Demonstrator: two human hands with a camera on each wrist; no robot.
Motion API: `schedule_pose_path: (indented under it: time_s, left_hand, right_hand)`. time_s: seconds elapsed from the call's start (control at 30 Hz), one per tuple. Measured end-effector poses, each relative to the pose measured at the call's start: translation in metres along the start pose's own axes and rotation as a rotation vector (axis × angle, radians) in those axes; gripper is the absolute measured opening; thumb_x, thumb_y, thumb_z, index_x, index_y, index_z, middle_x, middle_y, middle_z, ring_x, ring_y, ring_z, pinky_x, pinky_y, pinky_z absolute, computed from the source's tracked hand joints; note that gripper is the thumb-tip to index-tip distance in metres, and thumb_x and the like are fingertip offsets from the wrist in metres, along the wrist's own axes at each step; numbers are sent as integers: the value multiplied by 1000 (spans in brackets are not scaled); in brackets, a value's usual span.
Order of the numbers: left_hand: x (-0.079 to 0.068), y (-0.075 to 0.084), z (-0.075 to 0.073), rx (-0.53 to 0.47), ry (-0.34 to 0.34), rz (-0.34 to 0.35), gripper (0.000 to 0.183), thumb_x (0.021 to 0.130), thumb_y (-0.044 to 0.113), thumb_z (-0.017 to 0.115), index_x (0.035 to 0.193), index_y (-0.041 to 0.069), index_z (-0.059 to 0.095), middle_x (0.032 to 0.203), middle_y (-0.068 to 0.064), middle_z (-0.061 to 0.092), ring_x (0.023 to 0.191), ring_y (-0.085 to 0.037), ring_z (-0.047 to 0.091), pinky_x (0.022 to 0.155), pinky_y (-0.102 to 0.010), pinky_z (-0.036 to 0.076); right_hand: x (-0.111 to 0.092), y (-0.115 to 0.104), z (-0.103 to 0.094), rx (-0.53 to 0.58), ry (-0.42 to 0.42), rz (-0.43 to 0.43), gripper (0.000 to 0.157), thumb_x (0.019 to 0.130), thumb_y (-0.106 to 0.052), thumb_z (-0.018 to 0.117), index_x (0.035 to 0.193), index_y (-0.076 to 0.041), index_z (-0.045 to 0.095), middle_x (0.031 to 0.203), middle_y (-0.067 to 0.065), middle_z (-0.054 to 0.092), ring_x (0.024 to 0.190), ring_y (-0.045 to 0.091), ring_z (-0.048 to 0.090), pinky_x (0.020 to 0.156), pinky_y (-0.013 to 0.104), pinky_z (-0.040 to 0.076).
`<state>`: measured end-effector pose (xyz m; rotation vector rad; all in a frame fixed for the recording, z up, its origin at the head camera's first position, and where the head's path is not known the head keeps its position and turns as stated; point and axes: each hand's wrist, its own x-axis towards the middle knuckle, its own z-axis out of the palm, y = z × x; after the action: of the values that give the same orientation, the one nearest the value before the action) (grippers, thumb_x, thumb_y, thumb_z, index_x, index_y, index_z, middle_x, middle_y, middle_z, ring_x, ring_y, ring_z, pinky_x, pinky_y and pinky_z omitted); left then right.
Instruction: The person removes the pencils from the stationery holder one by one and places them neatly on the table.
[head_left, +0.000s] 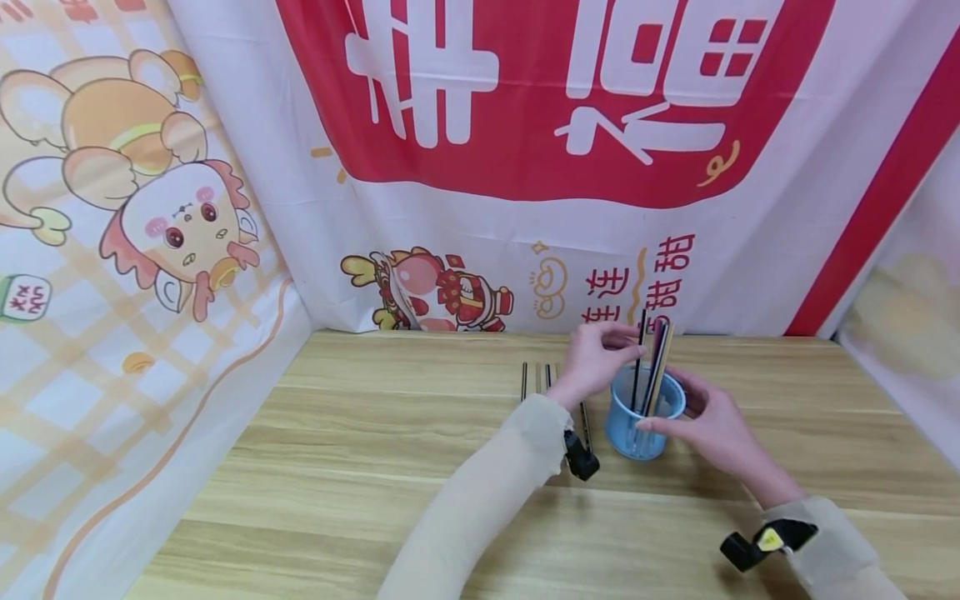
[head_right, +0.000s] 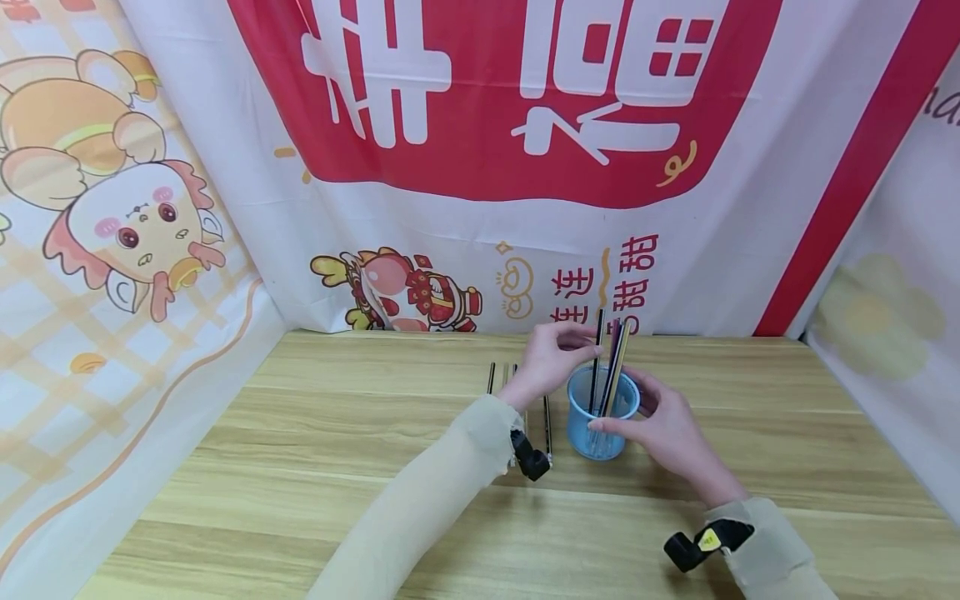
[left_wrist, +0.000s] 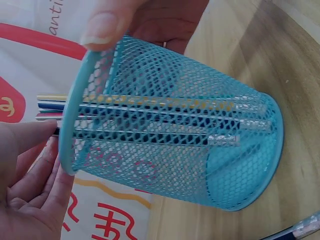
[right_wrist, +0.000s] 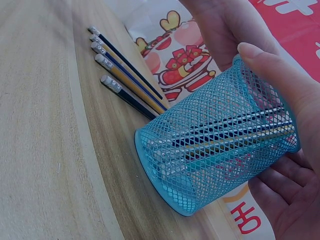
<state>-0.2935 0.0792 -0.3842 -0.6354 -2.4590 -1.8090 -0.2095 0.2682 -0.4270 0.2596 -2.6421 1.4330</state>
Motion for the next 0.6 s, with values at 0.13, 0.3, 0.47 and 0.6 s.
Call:
schedule_pose_path:
  time_s: [0.13,0.3,0.47,0.6]
  left_hand:
    - [1,3,-4,-71,30,-8,22,89,14,81,110,15,74,93,12,72,84,-1,67,74,-18,57]
    - [2,8,-9,-178,54,-12,24,90,11,80,112,11,72,92,8,72,81,-6,69,73,-24,61]
    - [5,12,-14,-257,89,7,25,89,8,79,114,9,72,93,5,72,81,-9,70,76,-30,62]
    - [7,17,-18,-322,114,23,26,88,6,80,113,8,73,94,4,73,83,-10,71,76,-30,62]
  right_hand:
    - [-1,0,0,-4,-1,8,92,84,-38,86,153,0,39,145,25,51,127,40,55,95,13,46]
    - [-1,-2,-1,-13,-7,10,93,84,-40,85,154,0,39,146,25,50,128,41,54,104,37,48]
    - [-1,-2,-1,-10,-6,9,92,84,-40,86,153,0,40,146,25,51,127,40,55,102,31,49]
    - [-1,-2,-2,-4,-9,9,93,84,-39,86,154,1,38,146,26,50,127,41,54,97,16,47]
